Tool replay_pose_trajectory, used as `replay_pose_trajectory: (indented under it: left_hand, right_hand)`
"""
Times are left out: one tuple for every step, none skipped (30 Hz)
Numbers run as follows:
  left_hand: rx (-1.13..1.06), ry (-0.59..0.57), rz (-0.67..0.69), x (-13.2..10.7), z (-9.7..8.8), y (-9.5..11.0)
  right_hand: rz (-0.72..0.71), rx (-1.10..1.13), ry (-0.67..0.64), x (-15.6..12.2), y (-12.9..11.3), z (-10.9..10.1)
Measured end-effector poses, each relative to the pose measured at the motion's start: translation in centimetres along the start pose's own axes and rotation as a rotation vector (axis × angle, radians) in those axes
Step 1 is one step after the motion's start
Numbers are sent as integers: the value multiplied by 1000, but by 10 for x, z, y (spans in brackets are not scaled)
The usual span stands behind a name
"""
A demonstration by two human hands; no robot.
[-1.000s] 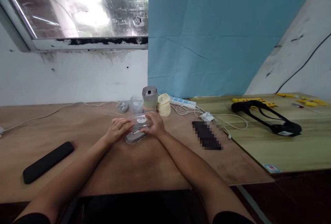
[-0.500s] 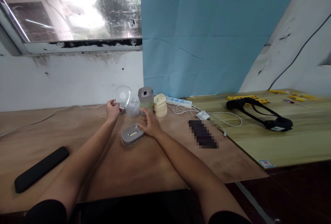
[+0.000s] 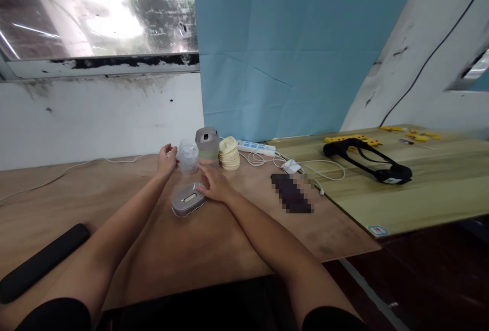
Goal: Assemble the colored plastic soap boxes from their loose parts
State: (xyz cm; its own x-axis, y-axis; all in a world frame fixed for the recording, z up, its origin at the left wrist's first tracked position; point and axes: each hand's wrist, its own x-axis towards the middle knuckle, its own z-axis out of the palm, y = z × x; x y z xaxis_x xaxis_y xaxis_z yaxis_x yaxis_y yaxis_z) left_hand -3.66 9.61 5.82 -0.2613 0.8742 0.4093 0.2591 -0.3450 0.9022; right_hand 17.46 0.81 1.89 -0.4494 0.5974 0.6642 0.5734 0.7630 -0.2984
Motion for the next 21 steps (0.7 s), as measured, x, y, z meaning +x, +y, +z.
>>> replay_pose_trajectory:
  left_hand:
    - [-16, 19, 19, -9, -5, -6]
    - [-30, 22, 33, -18, -11, -14]
    - [-37, 6, 35, -28, -18, -23]
    - [-37, -2, 27, -36, -25, -31]
    - [-26, -50, 2, -44, -32, -39]
    - [-20, -113, -38, -50, -39, -46]
    - [-29, -139, -84, -55, -45, -50]
    - [-48, -140, -78, -58, -51, -53]
    - [-49, -137, -55, -60, -55, -55]
    - [-49, -133, -37, -61, -58, -54]
    - [-43, -135, -21, -62, -59, -53]
    - [-32, -141, -10, -63, -60, -52]
    - [-19, -151, -4, -64, -59, -50]
    - [-3, -161, 6, -66, -59, -48]
    - [18, -174, 27, -68, -58, -46]
    - [43, -193, 55, -71, -57, -45]
    - [68, -223, 88, -73, -56, -44]
    - [90, -260, 123, -75, -56, -43]
    - [106, -302, 162, -77, -56, -43]
    - [115, -343, 202, -78, -56, -42]
    - [118, -380, 244, -79, -56, -41]
  right_hand:
    - [-3, 15, -64, 0, 0, 0]
    - [-6, 28, -133, 0, 1, 1]
    - [-6, 40, -201, 0, 2, 2]
    - [-1, 50, -265, 0, 3, 3]
    - [10, 56, -318, 0, 4, 4]
    - [22, 58, -360, 0, 5, 5]
    - [35, 55, -387, 0, 5, 6]
    - [44, 47, -398, 0, 5, 6]
    - [47, 38, -398, 0, 4, 7]
    - [44, 29, -395, 0, 3, 7]
    - [34, 22, -394, 1, 1, 7]
    - [18, 16, -396, 1, -1, 7]
    - [-2, 11, -402, 1, -3, 8]
    - [-23, 6, -407, 1, -4, 9]
    - [-38, -1, -404, 0, -6, 10]
    - [-42, -8, -391, 0, -6, 12]
    - [-37, -17, -371, 0, -6, 14]
    - [-22, -26, -347, -1, -6, 15]
    - [-1, -34, -319, -1, -5, 15]
    - [20, -38, -290, -1, -3, 15]
    - [40, -36, -261, -2, -2, 14]
